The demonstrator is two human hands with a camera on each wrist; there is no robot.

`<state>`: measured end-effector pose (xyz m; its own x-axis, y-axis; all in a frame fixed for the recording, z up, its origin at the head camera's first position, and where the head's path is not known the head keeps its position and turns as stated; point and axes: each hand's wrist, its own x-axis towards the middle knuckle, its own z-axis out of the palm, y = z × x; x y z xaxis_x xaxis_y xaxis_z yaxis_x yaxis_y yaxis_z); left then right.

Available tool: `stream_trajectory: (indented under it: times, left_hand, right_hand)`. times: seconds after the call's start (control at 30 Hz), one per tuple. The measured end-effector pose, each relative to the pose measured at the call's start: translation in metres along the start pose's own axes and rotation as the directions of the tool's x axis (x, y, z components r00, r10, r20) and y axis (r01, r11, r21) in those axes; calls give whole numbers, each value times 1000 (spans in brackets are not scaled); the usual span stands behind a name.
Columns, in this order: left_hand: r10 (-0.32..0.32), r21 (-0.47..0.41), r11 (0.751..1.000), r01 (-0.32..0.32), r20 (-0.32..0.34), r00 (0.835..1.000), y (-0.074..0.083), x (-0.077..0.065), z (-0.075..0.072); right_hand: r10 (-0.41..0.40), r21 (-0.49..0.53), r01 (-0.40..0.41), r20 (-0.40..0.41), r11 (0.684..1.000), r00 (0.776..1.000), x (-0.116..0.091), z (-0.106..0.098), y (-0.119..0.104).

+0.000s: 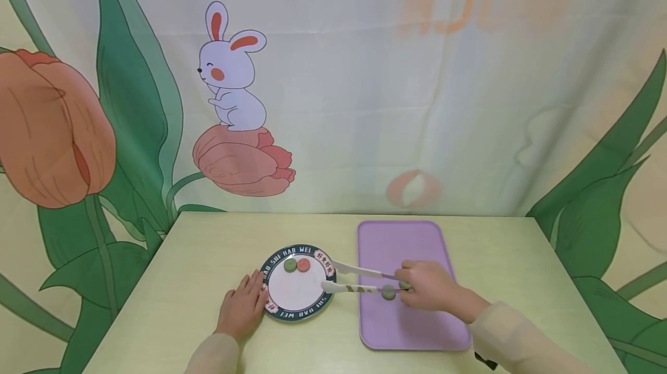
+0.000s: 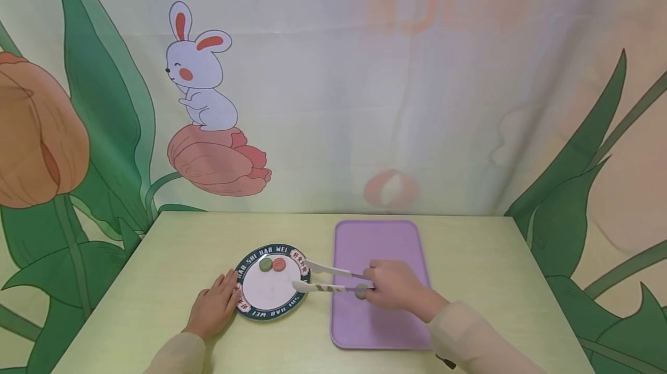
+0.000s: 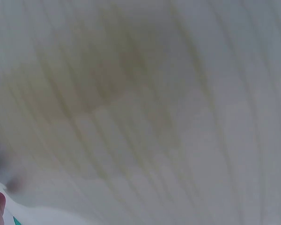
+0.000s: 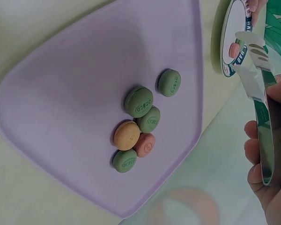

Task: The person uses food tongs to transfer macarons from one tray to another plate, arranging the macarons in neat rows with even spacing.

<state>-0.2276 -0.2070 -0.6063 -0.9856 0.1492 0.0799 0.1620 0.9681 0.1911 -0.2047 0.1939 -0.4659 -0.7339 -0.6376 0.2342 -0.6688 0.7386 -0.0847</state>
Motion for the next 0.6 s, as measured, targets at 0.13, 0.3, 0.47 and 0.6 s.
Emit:
stream_trajectory:
  times: [0.13,0.3,0.47,0.6]
  left_hand:
    - [1,-1,1000,-1,-3,1000,0,1,1]
    - [2,5,1000,-2,-4,1000,-1,1,2]
    - [-7,6,1000,7,4,1000,0,0,0]
    - [-9,6,1000,9,4,1000,1,0,-1]
  right_hand:
    - [-8,20,9,-36,1000,999,-5,1,4]
    - [-21,44,23,-53,999,998,-13,5,11]
    - [-12,29,14,-81,999,997,-20,6,15]
    - [8,27,-6,-88,1000,996,-24,5,16]
